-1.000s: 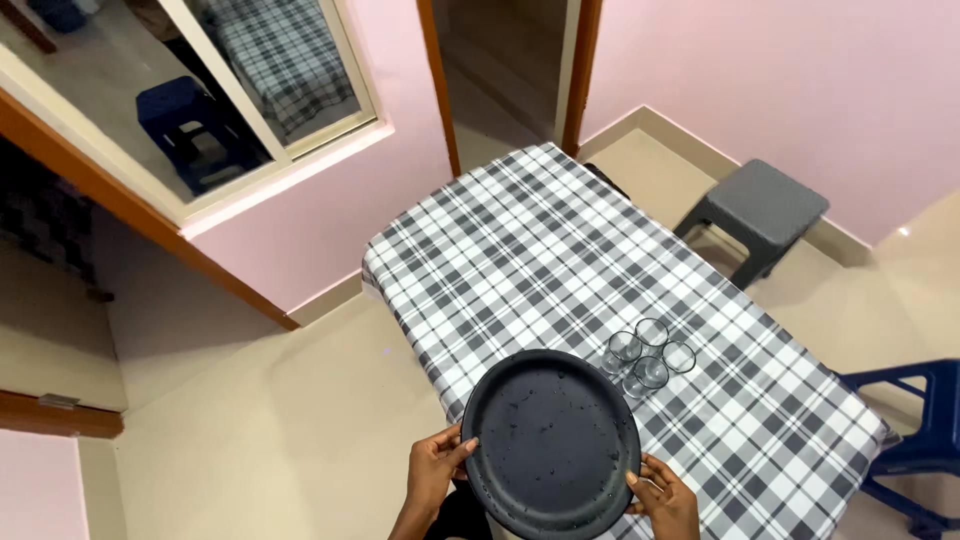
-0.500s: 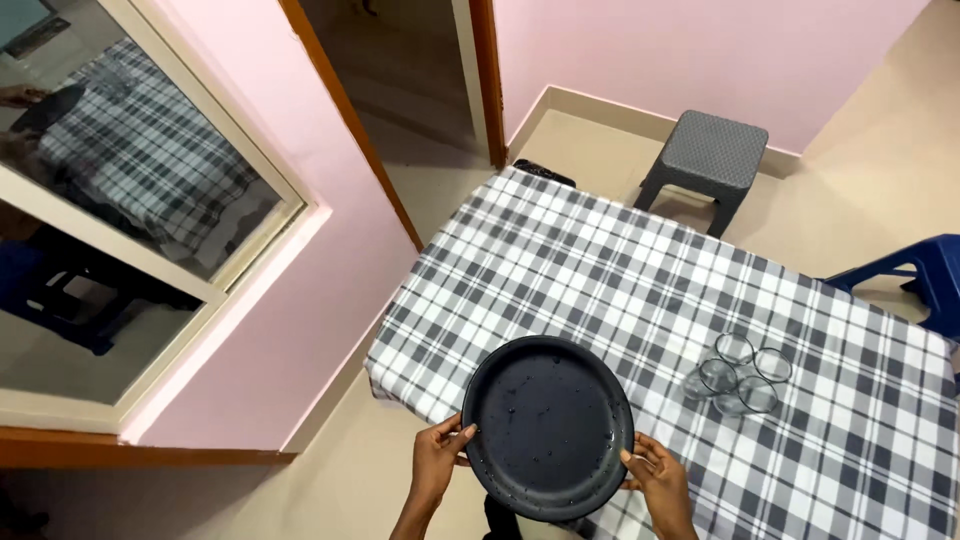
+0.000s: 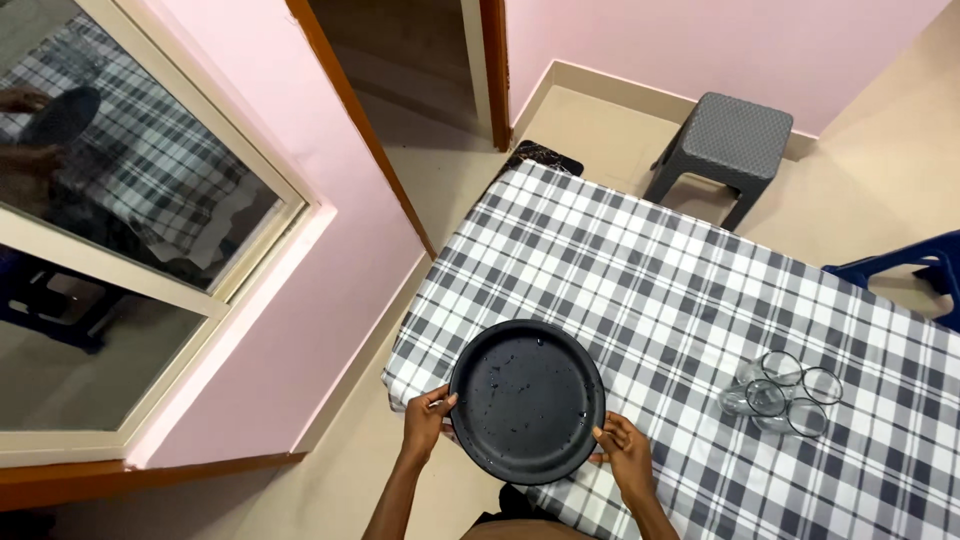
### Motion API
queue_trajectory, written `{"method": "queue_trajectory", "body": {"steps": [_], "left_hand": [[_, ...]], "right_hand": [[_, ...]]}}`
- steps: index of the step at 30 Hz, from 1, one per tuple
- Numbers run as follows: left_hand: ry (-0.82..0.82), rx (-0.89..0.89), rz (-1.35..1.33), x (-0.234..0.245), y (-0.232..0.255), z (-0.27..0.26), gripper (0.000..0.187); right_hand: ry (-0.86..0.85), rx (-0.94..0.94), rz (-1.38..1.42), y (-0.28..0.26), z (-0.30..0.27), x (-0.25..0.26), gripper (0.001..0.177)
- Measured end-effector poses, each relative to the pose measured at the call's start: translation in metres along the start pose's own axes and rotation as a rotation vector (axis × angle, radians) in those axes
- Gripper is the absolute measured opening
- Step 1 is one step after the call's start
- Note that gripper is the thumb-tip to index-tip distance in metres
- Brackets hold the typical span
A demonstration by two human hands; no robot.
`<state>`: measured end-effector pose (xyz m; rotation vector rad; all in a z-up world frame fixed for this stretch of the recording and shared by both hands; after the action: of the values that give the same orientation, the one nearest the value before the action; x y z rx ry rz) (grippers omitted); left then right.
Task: The person washes a black plate under a sink faucet, then carries it to a dining table and places it down. They repeat this process with additional plates, arranging them on the table alongside glasses.
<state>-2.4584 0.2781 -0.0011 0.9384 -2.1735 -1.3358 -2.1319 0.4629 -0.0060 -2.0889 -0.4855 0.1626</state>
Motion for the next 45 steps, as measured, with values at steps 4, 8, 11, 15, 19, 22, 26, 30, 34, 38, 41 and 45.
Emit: {"method": "queue_trajectory", "body": {"steps": [4, 8, 11, 15, 19, 22, 26, 30, 34, 38, 41, 45], "left_hand": [[-0.025, -0.015, 0.067, 0.017, 0.0, 0.04, 0.043], [0.021, 0.005, 0.179, 0.033, 0.005, 0.068, 0.041], [-0.026, -0.008, 0.175, 0.043, 0.003, 0.093, 0.037], [-0.098, -0.039, 0.248, 0.057, 0.012, 0.137, 0.035], [-0.19, -0.058, 0.255, 0.07, 0.012, 0.165, 0.033], [-0.221, -0.046, 0.352, 0.075, 0.01, 0.177, 0.034], [-0.218, -0.085, 0.37, 0.073, 0.003, 0.185, 0.031], [-0.194, -0.14, 0.425, 0.072, -0.001, 0.181, 0.03], [-0.159, -0.445, 0.534, 0.065, 0.003, 0.173, 0.027], [-0.14, -0.331, 0.558, 0.064, 0.002, 0.173, 0.03], [-0.151, -0.375, 0.521, 0.067, 0.002, 0.174, 0.028], [-0.151, -0.395, 0.501, 0.065, 0.001, 0.17, 0.028]], "right_hand": [[-0.013, 0.053, 0.034, -0.006, 0.026, -0.026, 0.043], [0.081, -0.003, 0.006, -0.01, 0.026, -0.056, 0.043], [0.118, -0.012, -0.017, -0.003, 0.029, -0.076, 0.045], [0.231, -0.03, 0.046, 0.014, 0.034, -0.109, 0.046], [0.332, 0.015, 0.125, 0.033, 0.027, -0.142, 0.044], [0.403, -0.042, 0.099, 0.04, 0.023, -0.155, 0.045], [0.483, -0.022, 0.082, 0.046, 0.017, -0.166, 0.043], [0.545, 0.002, 0.032, 0.051, 0.014, -0.173, 0.041], [0.588, 0.12, -0.084, 0.047, 0.014, -0.176, 0.037], [0.643, 0.072, -0.216, 0.045, 0.013, -0.179, 0.038], [0.657, 0.092, -0.211, 0.043, 0.012, -0.182, 0.038], [0.659, 0.122, -0.167, 0.042, 0.008, -0.18, 0.035]]}}
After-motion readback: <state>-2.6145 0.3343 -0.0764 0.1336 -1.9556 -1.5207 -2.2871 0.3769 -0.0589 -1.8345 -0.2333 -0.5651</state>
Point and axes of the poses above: each hand's wrist, its own z-axis towards the middle knuckle, its own x-axis out of the back of the hand, y = z × x, the point moved 2 cm from there along z, towards the middle knuckle, and after that the axes turned 1 degree about -z, right-handed, at the moved point
